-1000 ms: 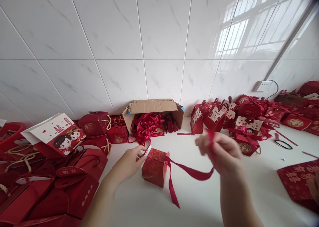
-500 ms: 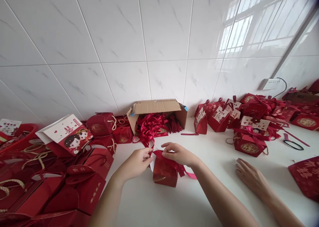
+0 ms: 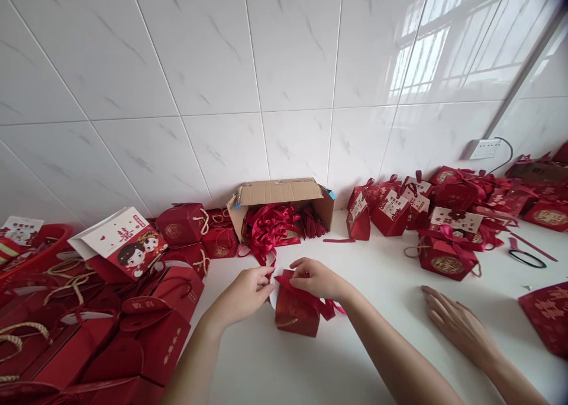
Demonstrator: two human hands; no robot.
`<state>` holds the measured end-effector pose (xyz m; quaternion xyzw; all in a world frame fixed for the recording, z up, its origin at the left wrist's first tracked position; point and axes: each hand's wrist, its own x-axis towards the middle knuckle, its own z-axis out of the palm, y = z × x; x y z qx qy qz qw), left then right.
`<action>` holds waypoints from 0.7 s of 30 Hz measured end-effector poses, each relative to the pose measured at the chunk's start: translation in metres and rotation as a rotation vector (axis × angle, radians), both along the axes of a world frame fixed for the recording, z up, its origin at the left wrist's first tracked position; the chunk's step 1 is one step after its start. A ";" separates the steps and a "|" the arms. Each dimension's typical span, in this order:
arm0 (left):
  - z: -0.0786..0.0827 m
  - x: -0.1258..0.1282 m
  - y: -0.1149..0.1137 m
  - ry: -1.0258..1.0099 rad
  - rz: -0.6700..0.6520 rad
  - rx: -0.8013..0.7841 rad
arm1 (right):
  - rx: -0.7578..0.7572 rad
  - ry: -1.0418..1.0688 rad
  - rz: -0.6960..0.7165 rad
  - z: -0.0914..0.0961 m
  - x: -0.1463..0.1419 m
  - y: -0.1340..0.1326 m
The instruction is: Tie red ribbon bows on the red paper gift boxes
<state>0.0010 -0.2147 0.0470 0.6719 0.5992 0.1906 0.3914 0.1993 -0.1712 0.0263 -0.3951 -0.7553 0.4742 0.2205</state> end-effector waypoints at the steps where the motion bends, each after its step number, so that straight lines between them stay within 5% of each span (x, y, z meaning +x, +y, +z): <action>1: 0.000 0.001 -0.001 0.000 0.004 -0.003 | 0.008 0.014 0.007 -0.001 -0.001 0.000; 21: -0.001 0.009 0.001 -0.020 -0.047 0.094 | 0.186 -0.076 -0.106 -0.021 -0.010 0.002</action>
